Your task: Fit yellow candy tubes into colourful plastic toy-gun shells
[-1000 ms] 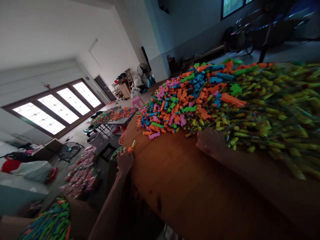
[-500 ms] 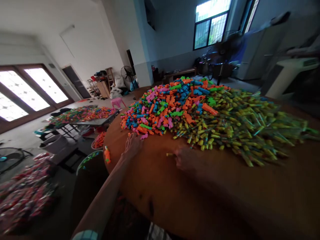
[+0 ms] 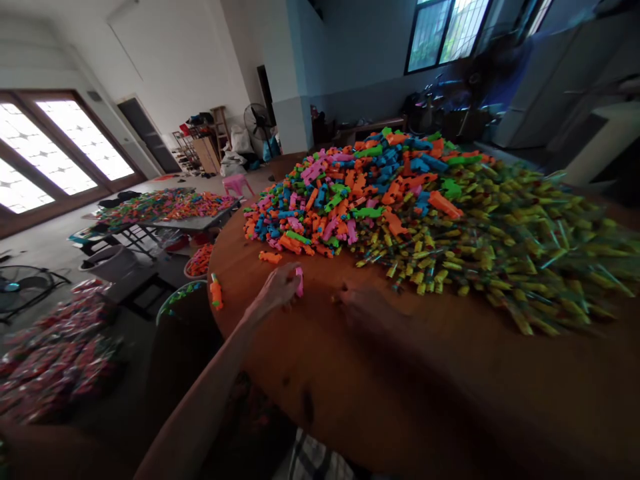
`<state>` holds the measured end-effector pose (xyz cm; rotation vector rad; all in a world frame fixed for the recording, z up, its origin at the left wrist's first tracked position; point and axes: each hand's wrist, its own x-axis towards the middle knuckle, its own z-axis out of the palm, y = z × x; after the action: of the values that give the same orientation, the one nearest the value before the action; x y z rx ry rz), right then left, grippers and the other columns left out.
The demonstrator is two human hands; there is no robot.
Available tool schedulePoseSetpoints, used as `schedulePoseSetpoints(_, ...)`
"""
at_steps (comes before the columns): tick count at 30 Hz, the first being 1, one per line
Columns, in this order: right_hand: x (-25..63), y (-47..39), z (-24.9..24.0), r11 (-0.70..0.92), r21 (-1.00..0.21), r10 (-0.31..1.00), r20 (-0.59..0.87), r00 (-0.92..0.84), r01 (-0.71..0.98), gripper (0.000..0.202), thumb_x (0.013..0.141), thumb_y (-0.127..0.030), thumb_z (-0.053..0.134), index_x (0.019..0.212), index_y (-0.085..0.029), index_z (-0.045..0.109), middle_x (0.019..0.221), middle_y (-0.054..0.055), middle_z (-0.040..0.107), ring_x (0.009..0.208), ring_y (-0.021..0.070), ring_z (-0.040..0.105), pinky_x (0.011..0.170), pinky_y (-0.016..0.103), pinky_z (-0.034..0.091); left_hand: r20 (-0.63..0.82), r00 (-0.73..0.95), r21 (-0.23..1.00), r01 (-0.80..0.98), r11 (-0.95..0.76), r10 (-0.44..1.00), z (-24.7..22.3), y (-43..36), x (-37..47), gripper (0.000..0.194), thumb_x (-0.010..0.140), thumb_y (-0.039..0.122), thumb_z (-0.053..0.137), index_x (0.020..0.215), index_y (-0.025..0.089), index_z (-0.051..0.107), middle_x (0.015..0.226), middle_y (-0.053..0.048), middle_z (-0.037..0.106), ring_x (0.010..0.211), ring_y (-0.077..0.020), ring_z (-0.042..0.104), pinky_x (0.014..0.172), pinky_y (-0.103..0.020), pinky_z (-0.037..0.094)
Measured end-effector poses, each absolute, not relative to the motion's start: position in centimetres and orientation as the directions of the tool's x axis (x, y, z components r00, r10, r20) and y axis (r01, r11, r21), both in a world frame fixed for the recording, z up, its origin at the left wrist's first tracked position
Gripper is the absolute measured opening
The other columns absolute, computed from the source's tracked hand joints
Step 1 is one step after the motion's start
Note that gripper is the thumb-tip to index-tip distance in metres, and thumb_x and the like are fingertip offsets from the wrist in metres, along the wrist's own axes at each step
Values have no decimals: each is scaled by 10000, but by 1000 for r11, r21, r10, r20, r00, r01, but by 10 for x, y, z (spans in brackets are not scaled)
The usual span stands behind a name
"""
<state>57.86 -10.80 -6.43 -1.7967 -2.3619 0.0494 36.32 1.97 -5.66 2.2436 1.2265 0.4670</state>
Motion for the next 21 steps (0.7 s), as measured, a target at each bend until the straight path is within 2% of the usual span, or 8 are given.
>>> schedulePoseSetpoints(2, 580, -105, -68, 298, -147, 952, 119, -283, 943, 140, 913, -146, 573, 998, -157, 684, 1050, 111, 678, 870, 184, 635, 720, 286, 392, 33, 525, 616, 659, -431, 850, -58, 16, 361, 464, 967, 325, 411, 1395, 178, 516, 674, 18, 638, 485, -109, 592, 443, -179, 420)
schedulePoseSetpoints(5, 577, -105, -69, 318, -183, 946, 131, -298, 930, 167, 955, -172, 528, 1033, -147, 674, 1024, 111, 687, 882, 194, 636, 730, 301, 387, 58, 517, 585, 676, -448, 854, -54, 11, 358, 391, 946, 350, 486, 1269, 160, 598, 644, 18, 620, 473, -107, 559, 446, -189, 391)
schedulePoseSetpoints(10, 557, -109, -59, 300, -223, 951, 141, -274, 928, 208, 964, -180, 501, 1059, -122, 677, 1004, 110, 711, 882, 211, 655, 723, 309, 387, 132, 457, 506, 732, -456, 880, -51, -2, 359, 268, 905, 400, 597, 1014, 156, 622, 735, -36, 664, 640, -164, 612, 561, -249, 414)
schedulePoseSetpoints(14, 548, -111, -58, 287, -243, 957, 116, -266, 927, 248, 993, -219, 484, 1062, -129, 704, 1017, 112, 724, 897, 213, 665, 750, 305, 398, 169, 402, 403, 805, -436, 900, -52, -22, 360, 291, 972, 449, 559, 1039, 166, 576, 813, -65, 717, 765, -216, 679, 670, -295, 443)
schedulePoseSetpoints(17, 546, -111, -58, 277, -281, 960, 117, -254, 919, 262, 993, -228, 495, 1086, -139, 723, 1049, 111, 729, 939, 216, 665, 800, 304, 415, 205, 374, 330, 844, -423, 905, -53, -36, 360, 289, 1005, 453, 525, 1044, 168, 551, 853, -81, 729, 823, -244, 710, 667, -304, 430)
schedulePoseSetpoints(21, 544, -110, -56, 281, -329, 958, 142, -247, 901, 257, 982, -211, 517, 1118, -153, 728, 1078, 104, 732, 968, 208, 660, 838, 298, 426, 208, 363, 310, 856, -413, 908, -53, -44, 360, 298, 1012, 481, 508, 994, 185, 541, 864, -76, 727, 834, -246, 710, 653, -301, 411)
